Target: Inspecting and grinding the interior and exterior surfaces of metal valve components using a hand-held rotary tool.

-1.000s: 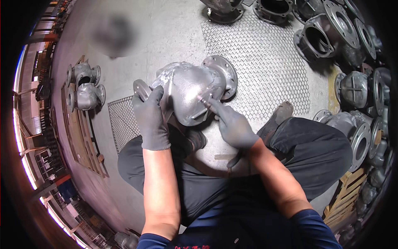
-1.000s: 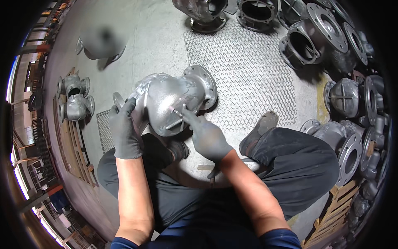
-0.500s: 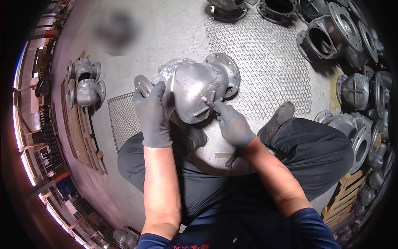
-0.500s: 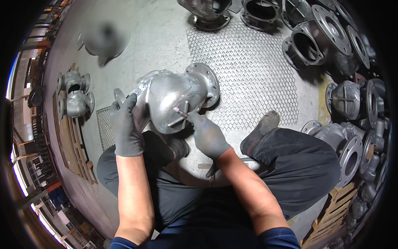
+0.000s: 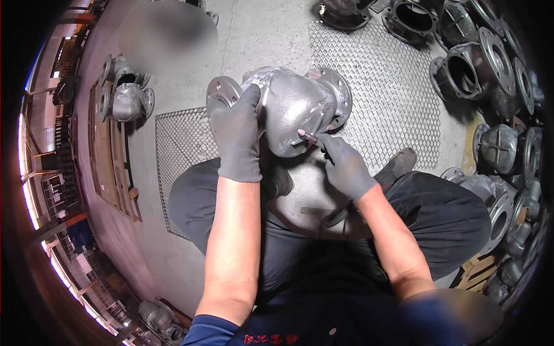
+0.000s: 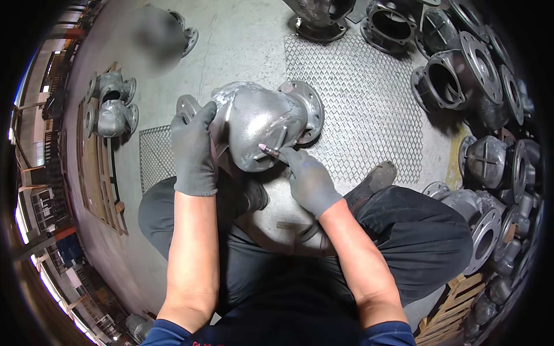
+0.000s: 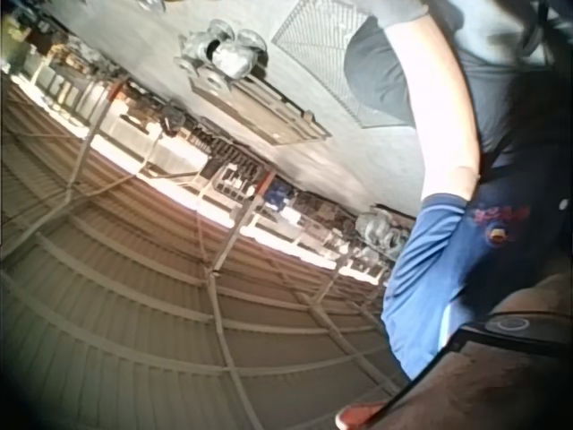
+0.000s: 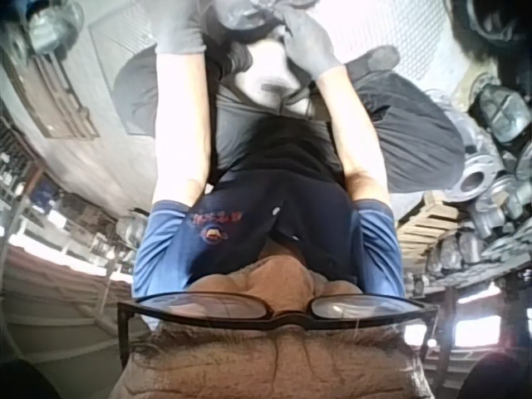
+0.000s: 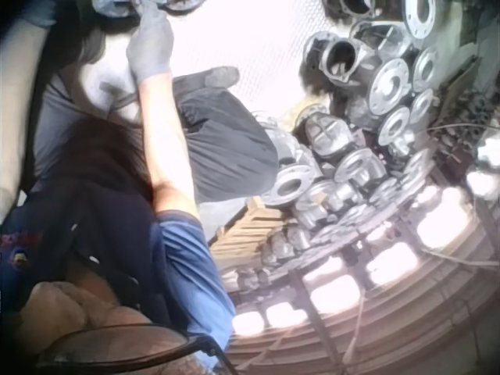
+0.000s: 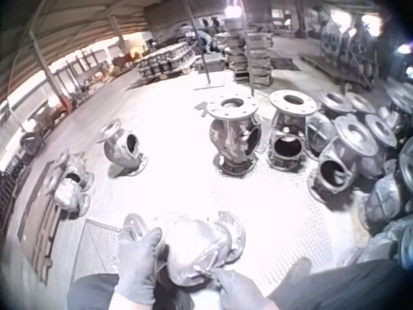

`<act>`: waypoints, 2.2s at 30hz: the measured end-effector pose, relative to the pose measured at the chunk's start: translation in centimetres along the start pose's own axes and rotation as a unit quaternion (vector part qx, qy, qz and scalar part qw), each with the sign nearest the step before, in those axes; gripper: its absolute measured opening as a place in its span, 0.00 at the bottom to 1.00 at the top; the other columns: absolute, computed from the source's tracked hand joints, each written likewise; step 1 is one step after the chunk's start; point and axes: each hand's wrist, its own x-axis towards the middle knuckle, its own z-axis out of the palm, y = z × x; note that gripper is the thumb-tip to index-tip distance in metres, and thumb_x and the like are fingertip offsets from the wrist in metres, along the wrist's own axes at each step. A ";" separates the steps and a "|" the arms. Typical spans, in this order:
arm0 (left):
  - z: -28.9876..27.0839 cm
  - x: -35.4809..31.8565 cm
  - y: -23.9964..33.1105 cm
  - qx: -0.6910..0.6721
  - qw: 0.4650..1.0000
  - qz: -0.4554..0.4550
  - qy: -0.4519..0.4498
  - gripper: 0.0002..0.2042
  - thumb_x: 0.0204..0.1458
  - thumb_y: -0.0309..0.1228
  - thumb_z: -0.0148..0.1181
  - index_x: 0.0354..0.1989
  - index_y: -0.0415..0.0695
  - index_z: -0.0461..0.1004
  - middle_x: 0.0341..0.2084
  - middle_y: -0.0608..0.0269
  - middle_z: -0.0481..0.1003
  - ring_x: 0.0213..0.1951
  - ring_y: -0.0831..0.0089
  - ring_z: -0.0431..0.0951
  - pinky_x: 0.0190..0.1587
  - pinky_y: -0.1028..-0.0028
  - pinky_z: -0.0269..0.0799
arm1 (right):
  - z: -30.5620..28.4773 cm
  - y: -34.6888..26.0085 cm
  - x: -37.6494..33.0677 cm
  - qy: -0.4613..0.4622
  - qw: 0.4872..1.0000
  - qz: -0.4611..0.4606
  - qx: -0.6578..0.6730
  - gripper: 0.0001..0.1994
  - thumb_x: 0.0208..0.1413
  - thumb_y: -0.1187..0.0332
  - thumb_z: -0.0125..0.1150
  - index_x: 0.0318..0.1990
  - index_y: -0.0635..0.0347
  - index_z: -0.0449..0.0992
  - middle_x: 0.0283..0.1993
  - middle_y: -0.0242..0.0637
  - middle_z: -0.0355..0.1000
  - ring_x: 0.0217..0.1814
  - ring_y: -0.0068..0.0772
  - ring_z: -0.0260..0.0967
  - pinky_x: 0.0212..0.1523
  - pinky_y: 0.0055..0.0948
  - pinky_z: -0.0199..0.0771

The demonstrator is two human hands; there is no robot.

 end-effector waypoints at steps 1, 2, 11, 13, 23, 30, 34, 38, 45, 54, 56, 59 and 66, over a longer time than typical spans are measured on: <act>-0.1 0.1 -0.1 0.068 0.997 0.022 0.022 0.28 0.55 0.26 0.69 0.62 0.23 0.67 0.49 0.43 0.78 0.46 0.61 0.83 0.48 0.66 0.82 | -0.5 0.3 0.1 -0.020 0.998 -0.013 -0.057 0.25 0.58 0.79 0.57 0.65 0.59 0.70 0.51 0.57 0.76 0.54 0.62 0.76 0.55 0.55 0.77; -0.1 0.2 -0.1 0.135 0.989 0.043 0.045 0.23 0.57 0.24 0.67 0.58 0.24 0.70 0.45 0.48 0.79 0.45 0.65 0.83 0.45 0.68 0.82 | -1.0 0.4 0.3 -0.040 0.992 -0.026 -0.113 0.25 0.57 0.79 0.58 0.64 0.59 0.71 0.51 0.56 0.76 0.54 0.60 0.77 0.54 0.55 0.78; -0.3 0.7 1.8 0.239 0.971 0.014 0.027 0.39 0.52 0.35 0.73 0.66 0.20 0.65 0.55 0.35 0.78 0.53 0.56 0.82 0.55 0.64 0.79 | -6.0 -2.3 4.9 -0.183 0.936 -0.108 -0.279 0.19 0.53 0.76 0.63 0.54 0.60 0.75 0.47 0.49 0.79 0.51 0.54 0.80 0.51 0.49 0.81; -0.3 0.7 1.8 0.240 0.970 0.017 0.027 0.39 0.51 0.36 0.73 0.66 0.20 0.65 0.55 0.35 0.78 0.54 0.56 0.82 0.56 0.65 0.78 | -6.4 -3.1 5.1 -0.192 0.933 -0.106 -0.286 0.19 0.53 0.75 0.63 0.54 0.60 0.75 0.47 0.48 0.79 0.51 0.54 0.80 0.51 0.50 0.81; -0.5 1.4 0.2 0.232 0.971 0.048 0.032 0.36 0.51 0.35 0.72 0.63 0.22 0.68 0.51 0.38 0.80 0.48 0.59 0.84 0.50 0.66 0.81 | -7.4 -3.1 6.9 -0.288 0.895 -0.008 -0.340 0.16 0.52 0.75 0.60 0.51 0.61 0.76 0.40 0.55 0.81 0.45 0.61 0.81 0.46 0.55 0.80; -0.4 1.5 0.0 0.236 0.970 0.055 0.029 0.33 0.50 0.35 0.71 0.61 0.23 0.69 0.48 0.39 0.81 0.47 0.60 0.84 0.49 0.66 0.81 | -7.0 -5.6 7.5 -0.288 0.902 -0.034 -0.320 0.18 0.52 0.76 0.60 0.52 0.61 0.78 0.40 0.54 0.81 0.47 0.60 0.81 0.50 0.53 0.80; -0.4 1.2 -0.1 0.237 0.969 0.059 0.037 0.31 0.50 0.35 0.72 0.58 0.25 0.72 0.46 0.41 0.82 0.44 0.61 0.84 0.46 0.66 0.81 | -7.5 -5.0 7.6 -0.297 0.894 -0.022 -0.336 0.16 0.53 0.75 0.60 0.50 0.62 0.80 0.41 0.54 0.82 0.47 0.59 0.82 0.50 0.52 0.82; -0.5 1.1 0.0 0.247 0.964 0.092 0.034 0.29 0.51 0.35 0.72 0.56 0.25 0.73 0.44 0.42 0.82 0.41 0.62 0.85 0.44 0.66 0.81 | -8.0 -6.5 7.7 -0.283 0.900 -0.026 -0.329 0.12 0.54 0.73 0.61 0.45 0.62 0.84 0.42 0.54 0.83 0.47 0.57 0.83 0.50 0.50 0.83; -0.3 1.0 0.1 0.235 0.971 0.052 -0.001 0.41 0.49 0.41 0.73 0.61 0.22 0.61 0.48 0.30 0.79 0.52 0.44 0.83 0.55 0.58 0.78 | -8.2 -5.7 8.2 -0.315 0.881 -0.002 -0.352 0.11 0.56 0.71 0.61 0.44 0.61 0.85 0.41 0.54 0.84 0.47 0.56 0.84 0.51 0.49 0.83; 0.1 0.2 0.9 0.233 0.969 0.081 0.027 0.27 0.51 0.38 0.71 0.51 0.25 0.76 0.41 0.42 0.83 0.41 0.60 0.85 0.46 0.64 0.80 | -8.2 -6.6 8.8 -0.364 0.854 0.011 -0.373 0.13 0.55 0.71 0.62 0.46 0.62 0.85 0.42 0.54 0.83 0.48 0.56 0.83 0.52 0.48 0.82; 0.1 -0.2 1.5 0.275 0.958 0.082 0.005 0.41 0.49 0.41 0.73 0.62 0.22 0.61 0.47 0.29 0.79 0.50 0.44 0.84 0.55 0.59 0.78 | -8.6 -6.0 8.0 -0.304 0.898 -0.038 -0.315 0.13 0.54 0.71 0.62 0.46 0.62 0.85 0.41 0.54 0.83 0.47 0.56 0.83 0.51 0.48 0.83; 0.3 0.0 1.2 0.258 0.961 0.089 0.042 0.27 0.50 0.39 0.71 0.51 0.26 0.76 0.42 0.40 0.83 0.44 0.55 0.85 0.49 0.61 0.79 | -8.6 -6.7 8.5 -0.322 0.888 -0.021 -0.327 0.17 0.52 0.75 0.61 0.51 0.63 0.80 0.39 0.55 0.82 0.47 0.60 0.82 0.50 0.51 0.82; 0.5 -0.5 1.8 0.283 0.956 0.069 0.031 0.28 0.49 0.38 0.72 0.51 0.26 0.76 0.43 0.39 0.83 0.46 0.54 0.85 0.51 0.61 0.78 | -8.7 -4.0 7.5 -0.335 0.869 0.035 -0.363 0.15 0.51 0.76 0.59 0.47 0.65 0.80 0.37 0.57 0.81 0.44 0.61 0.82 0.47 0.52 0.82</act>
